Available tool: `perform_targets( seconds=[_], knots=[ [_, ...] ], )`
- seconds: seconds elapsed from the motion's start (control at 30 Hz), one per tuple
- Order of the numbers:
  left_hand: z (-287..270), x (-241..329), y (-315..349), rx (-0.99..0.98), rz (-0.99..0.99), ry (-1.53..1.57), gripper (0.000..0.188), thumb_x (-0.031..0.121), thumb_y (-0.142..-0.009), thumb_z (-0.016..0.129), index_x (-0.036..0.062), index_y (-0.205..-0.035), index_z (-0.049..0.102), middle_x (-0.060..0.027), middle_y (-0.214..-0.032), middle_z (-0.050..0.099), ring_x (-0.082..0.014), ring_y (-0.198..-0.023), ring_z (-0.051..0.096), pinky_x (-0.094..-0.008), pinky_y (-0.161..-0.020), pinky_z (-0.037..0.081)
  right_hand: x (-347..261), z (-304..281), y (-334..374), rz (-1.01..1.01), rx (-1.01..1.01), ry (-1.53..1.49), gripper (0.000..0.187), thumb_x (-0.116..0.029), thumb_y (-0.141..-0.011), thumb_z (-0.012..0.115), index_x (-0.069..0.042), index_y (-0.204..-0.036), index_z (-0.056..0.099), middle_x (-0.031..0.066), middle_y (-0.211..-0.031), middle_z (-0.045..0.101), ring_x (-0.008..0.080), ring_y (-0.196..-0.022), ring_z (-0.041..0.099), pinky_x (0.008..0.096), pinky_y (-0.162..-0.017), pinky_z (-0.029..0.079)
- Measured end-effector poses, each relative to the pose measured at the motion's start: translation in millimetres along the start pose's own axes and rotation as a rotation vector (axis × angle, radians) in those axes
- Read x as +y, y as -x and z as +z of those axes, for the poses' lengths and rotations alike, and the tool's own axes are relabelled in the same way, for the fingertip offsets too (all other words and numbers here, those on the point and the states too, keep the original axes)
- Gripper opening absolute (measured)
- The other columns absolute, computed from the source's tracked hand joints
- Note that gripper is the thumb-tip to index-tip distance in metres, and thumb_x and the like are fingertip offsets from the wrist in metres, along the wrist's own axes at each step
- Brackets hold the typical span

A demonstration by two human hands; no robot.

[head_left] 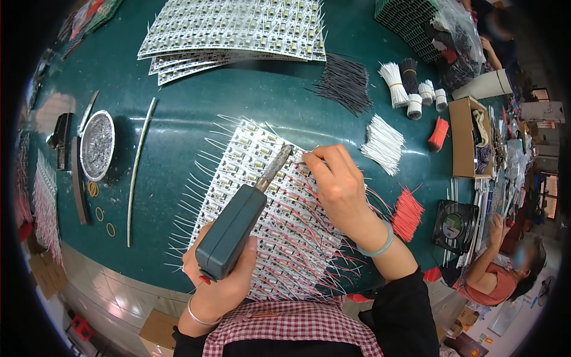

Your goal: The person uses a soldering iron to attach small wires to a grid of LED components on a circuit board. They repeatedly pick up individual wires from bundles on the table and solder them to specific points on the board, working systematically across the surface.

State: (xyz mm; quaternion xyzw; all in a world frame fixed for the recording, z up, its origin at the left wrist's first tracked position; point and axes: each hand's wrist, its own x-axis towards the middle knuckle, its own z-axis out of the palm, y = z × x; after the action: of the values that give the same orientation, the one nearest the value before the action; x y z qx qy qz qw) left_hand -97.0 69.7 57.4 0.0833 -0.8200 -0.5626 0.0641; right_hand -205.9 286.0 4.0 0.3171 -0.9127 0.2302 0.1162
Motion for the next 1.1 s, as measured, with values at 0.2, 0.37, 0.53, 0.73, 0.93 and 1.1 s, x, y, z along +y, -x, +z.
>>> perform_targets(
  seconds=[0.2, 0.37, 0.53, 0.73, 0.93, 1.1],
  knots=[
    [-5, -4, 5, 0.007, 0.025, -0.050, 0.020, -0.005, -0.076, 0.077, -0.0082, -0.095, 0.071, -0.0136, -0.089, 0.070, -0.0145, -0.070, 0.065, -0.0268, -0.061, 0.049, -8, -6, -1, 0.000, 0.070, 0.033, 0.033, 0.002, -0.070, 0.066, 0.004, -0.103, 0.065, 0.0130, -0.099, 0.060, 0.0291, -0.088, 0.059, 0.0378, -0.071, 0.051],
    [-6, -1, 8, 0.014, -0.028, -0.026, 0.019, -0.005, -0.076, 0.077, -0.0082, -0.094, 0.071, -0.0143, -0.089, 0.069, -0.0154, -0.069, 0.065, -0.0270, -0.061, 0.049, -16, -4, 6, 0.002, 0.059, -0.003, 0.033, 0.002, -0.070, 0.067, 0.004, -0.103, 0.065, 0.0128, -0.098, 0.061, 0.0289, -0.088, 0.060, 0.0372, -0.071, 0.051],
    [-5, -5, 8, 0.022, -0.030, 0.002, 0.019, -0.005, -0.076, 0.077, -0.0074, -0.094, 0.072, -0.0142, -0.088, 0.069, -0.0156, -0.069, 0.065, -0.0269, -0.060, 0.049, -15, 0, 6, -0.003, 0.052, -0.011, 0.033, 0.003, -0.071, 0.067, 0.004, -0.104, 0.065, 0.0132, -0.099, 0.060, 0.0288, -0.087, 0.060, 0.0366, -0.070, 0.051],
    [2, -2, 0, 0.021, -0.051, 0.048, 0.017, -0.003, -0.078, 0.077, -0.0053, -0.093, 0.071, -0.0104, -0.083, 0.069, -0.0116, -0.064, 0.062, -0.0258, -0.057, 0.047, -9, 2, 4, 0.017, 0.019, 0.004, 0.036, 0.005, -0.071, 0.066, 0.006, -0.106, 0.065, 0.0132, -0.098, 0.059, 0.0290, -0.086, 0.058, 0.0373, -0.069, 0.050],
    [10, -10, 0, 0.022, -0.079, 0.083, 0.015, 0.000, -0.080, 0.076, -0.0027, -0.093, 0.069, -0.0051, -0.072, 0.065, -0.0082, -0.058, 0.058, -0.0252, -0.054, 0.045, -12, 2, 1, 0.030, 0.011, 0.033, 0.036, 0.006, -0.071, 0.065, 0.006, -0.107, 0.065, 0.0127, -0.097, 0.057, 0.0282, -0.086, 0.057, 0.0368, -0.068, 0.050],
    [12, -12, 0, 0.010, -0.109, 0.078, 0.014, 0.001, -0.081, 0.076, -0.0013, -0.092, 0.068, -0.0040, -0.069, 0.064, -0.0078, -0.057, 0.056, -0.0254, -0.053, 0.044, -12, 1, -1, 0.020, 0.000, 0.062, 0.037, 0.004, -0.070, 0.065, 0.008, -0.107, 0.065, 0.0126, -0.096, 0.056, 0.0274, -0.086, 0.057, 0.0356, -0.068, 0.051]
  ],
)
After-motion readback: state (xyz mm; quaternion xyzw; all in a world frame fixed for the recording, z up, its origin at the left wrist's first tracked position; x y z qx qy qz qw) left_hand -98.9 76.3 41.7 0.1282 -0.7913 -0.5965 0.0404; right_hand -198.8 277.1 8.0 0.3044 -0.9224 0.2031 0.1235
